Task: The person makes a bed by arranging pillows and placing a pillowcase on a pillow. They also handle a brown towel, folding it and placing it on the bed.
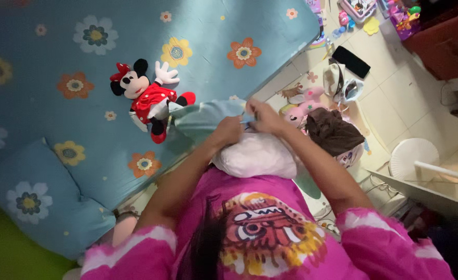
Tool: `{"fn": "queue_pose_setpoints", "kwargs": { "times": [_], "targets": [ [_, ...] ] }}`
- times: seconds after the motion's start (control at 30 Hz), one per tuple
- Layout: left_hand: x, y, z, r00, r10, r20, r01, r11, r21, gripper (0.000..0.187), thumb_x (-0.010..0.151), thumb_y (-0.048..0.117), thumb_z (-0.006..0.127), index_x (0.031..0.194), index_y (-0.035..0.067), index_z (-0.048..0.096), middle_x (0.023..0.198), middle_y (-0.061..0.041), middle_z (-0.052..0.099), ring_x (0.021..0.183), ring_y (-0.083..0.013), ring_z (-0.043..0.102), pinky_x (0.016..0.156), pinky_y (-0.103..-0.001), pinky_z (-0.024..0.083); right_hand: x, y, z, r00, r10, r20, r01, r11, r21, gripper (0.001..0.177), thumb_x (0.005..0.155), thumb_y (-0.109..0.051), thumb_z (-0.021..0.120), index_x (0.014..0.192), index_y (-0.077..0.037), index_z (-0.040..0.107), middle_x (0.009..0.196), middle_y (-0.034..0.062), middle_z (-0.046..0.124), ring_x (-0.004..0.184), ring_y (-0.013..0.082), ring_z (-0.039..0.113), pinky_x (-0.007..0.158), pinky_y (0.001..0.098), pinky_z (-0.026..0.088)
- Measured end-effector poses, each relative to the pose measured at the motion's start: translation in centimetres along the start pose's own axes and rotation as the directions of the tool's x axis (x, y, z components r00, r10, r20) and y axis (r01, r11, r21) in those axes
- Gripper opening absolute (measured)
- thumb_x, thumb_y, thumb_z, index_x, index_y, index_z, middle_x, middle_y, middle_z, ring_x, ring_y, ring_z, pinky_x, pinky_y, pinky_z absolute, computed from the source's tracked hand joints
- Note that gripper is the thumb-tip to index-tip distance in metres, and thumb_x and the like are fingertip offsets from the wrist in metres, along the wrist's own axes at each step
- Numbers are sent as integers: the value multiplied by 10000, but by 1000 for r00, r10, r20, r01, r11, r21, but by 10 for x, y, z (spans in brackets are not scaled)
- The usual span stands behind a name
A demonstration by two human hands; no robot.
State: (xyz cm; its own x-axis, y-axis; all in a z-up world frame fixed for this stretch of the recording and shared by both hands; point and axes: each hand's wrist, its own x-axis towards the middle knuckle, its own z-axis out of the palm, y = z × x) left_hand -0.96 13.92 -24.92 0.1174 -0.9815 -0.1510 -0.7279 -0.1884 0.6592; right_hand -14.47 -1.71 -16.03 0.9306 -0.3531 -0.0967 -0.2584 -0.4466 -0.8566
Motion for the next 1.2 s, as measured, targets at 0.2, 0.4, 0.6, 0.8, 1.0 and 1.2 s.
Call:
{"fn": "queue_pose_setpoints", "kwargs": {
  "times": [0.2, 0.4, 0.6, 0.8, 1.0, 1.2],
  "targets": [
    [-27, 77, -80, 973, -230, 0, 192, 816, -545, 321, 895, 325, 651, 864, 9, 698, 690, -181, 657, 630, -288, 618, 635, -437, 500, -11, 76, -57, 991, -121, -64, 105, 973, -205, 338, 788, 21, 644, 1105, -96, 645, 1036, 130, 652, 947, 297, 628, 864, 409, 521],
    [-20, 122, -151, 941, -150, -305, 4, 902, -431, 254, 773, 242, 719, 933, 45, 731, 748, -190, 675, 661, -356, 657, 616, -424, 524, -9, 36, -52, 978, 107, 179, -167, 917, 361, 708, 684, -72, 692, 1369, -143, 527, 1268, 46, 569, 1153, 188, 521, 878, 357, 498],
    [-22, 139, -167, 943, -69, -326, -31, 956, -292, 197, 814, 228, 766, 860, 43, 714, 764, -201, 678, 721, -408, 646, 646, -446, 503, -4, 35, -29, 995, 93, 34, -95, 994, 58, 366, 890, -204, 774, 1218, -85, 664, 1225, 81, 684, 1132, 221, 641, 992, 362, 522],
    [-37, 141, -175, 978, -162, -130, 71, 850, -523, 206, 815, 226, 727, 927, 54, 735, 705, -170, 676, 633, -288, 644, 611, -391, 517, -9, 129, 2, 972, 193, -133, -203, 977, -63, 397, 907, -199, 689, 1267, -52, 609, 1214, 144, 669, 1099, 218, 623, 938, 361, 495],
    [-24, 57, -167, 833, -242, -498, 76, 941, -329, 413, 832, 368, 787, 1015, 4, 725, 891, -211, 727, 822, -344, 700, 743, -437, 551, -22, 159, -12, 886, 453, 98, -455, 808, 374, 357, 1104, -235, 461, 1390, -70, 596, 1264, 147, 641, 1103, 198, 603, 999, 358, 485],
    [-33, 9, -111, 868, -488, -94, 480, 872, -93, 461, 909, 414, 650, 1120, 15, 746, 1113, -255, 730, 1079, -415, 692, 943, -500, 532, -37, 167, -56, 815, 561, 146, -465, 482, 743, 412, 1061, -275, 508, 1432, -115, 587, 1336, 37, 649, 1175, 160, 623, 1020, 334, 489]
  ]
}}
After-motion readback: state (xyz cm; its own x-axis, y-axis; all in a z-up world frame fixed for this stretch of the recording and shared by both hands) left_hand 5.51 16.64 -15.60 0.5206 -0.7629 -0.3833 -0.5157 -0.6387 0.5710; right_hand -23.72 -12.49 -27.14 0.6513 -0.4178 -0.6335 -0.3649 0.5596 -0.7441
